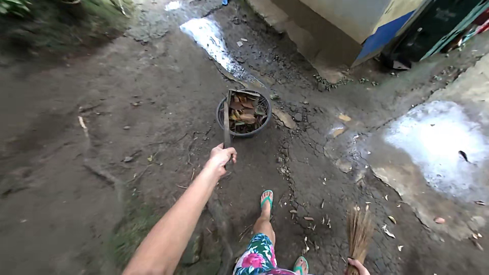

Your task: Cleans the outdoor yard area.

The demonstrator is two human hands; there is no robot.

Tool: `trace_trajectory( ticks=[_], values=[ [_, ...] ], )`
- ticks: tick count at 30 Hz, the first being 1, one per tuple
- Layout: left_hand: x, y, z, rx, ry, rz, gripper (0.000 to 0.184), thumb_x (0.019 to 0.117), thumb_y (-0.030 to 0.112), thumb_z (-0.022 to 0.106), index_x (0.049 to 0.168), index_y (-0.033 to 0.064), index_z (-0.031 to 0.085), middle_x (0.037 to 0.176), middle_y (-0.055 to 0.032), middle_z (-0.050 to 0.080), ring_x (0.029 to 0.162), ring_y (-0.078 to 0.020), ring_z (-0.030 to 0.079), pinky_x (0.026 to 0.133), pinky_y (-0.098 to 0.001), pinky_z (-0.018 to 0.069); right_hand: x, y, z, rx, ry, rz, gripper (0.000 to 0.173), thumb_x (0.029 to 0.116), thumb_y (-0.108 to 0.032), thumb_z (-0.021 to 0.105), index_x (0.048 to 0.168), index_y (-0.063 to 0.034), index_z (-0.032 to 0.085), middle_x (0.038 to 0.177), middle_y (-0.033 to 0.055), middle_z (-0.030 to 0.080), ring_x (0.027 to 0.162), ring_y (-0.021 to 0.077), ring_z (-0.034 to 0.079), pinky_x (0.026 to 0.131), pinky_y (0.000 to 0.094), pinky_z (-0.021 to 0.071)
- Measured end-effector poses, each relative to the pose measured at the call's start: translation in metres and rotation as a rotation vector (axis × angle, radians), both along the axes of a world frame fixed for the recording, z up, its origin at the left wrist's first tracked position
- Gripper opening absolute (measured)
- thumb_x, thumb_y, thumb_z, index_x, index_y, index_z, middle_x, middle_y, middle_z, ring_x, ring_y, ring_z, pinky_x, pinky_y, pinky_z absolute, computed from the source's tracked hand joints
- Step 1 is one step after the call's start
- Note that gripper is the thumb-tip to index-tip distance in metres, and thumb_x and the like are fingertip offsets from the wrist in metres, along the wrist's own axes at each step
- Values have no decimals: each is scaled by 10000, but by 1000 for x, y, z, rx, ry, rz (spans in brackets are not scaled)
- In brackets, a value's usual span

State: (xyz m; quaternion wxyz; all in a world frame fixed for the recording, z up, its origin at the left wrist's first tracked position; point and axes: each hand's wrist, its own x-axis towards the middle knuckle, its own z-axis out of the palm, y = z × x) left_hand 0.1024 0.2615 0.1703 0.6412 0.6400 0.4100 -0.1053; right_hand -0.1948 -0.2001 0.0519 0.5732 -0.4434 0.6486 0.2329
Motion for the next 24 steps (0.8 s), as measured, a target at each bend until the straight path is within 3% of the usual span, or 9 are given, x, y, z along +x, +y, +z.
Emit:
trace_trajectory(
  ticks=[1,3,5,7,9,12,24],
  values=[
    [13,5,-14,83,11,-61,545,927,-74,589,1436,10,412,802,-65,549,528,-109,538,485,-237,496,15,12,3,1,4,-19,176,1037,-239,498,1091,-79,550,768,63,611,616,154,612,551,320,538],
    [34,16,-43,206,30,-148,738,919,-59,609,1572,30,279,938,-125,587,562,-136,557,518,-279,512,45,35,10,19,0,-71,153,1043,-228,483,1077,-87,532,746,54,594,592,141,601,533,299,537],
    [48,27,-69,291,39,-202,834,921,-48,616,1623,62,179,1158,-204,595,635,-188,593,571,-342,539,68,53,7,58,-33,-110,135,1050,-210,462,1089,-95,522,728,49,594,585,138,612,532,295,549],
    [56,37,-93,366,38,-253,876,902,-45,624,1634,100,163,1359,-248,554,794,-273,664,667,-434,580,88,69,5,80,-40,-161,134,1039,-213,475,1059,-95,536,702,57,606,560,145,617,510,296,553],
    [57,44,-108,441,6,-285,885,873,-58,633,1626,113,201,1394,-254,550,931,-324,688,745,-485,586,107,84,6,117,-45,-185,162,1045,-234,462,1016,-95,542,677,54,614,531,144,621,482,292,554],
    [55,53,-114,496,-36,-316,885,862,-89,620,1618,95,200,1449,-245,527,1178,-332,643,945,-485,554,129,101,8,150,-69,-188,191,1053,-231,452,1002,-81,558,668,65,619,525,154,623,477,301,556],
    [47,59,-94,544,-160,-236,890,841,-120,609,1611,79,209,1520,-244,446,1219,-302,606,947,-445,548,165,103,-20,125,-67,-205,191,1044,-215,495,998,-52,583,676,81,630,526,162,618,474,296,544]
  ],
)
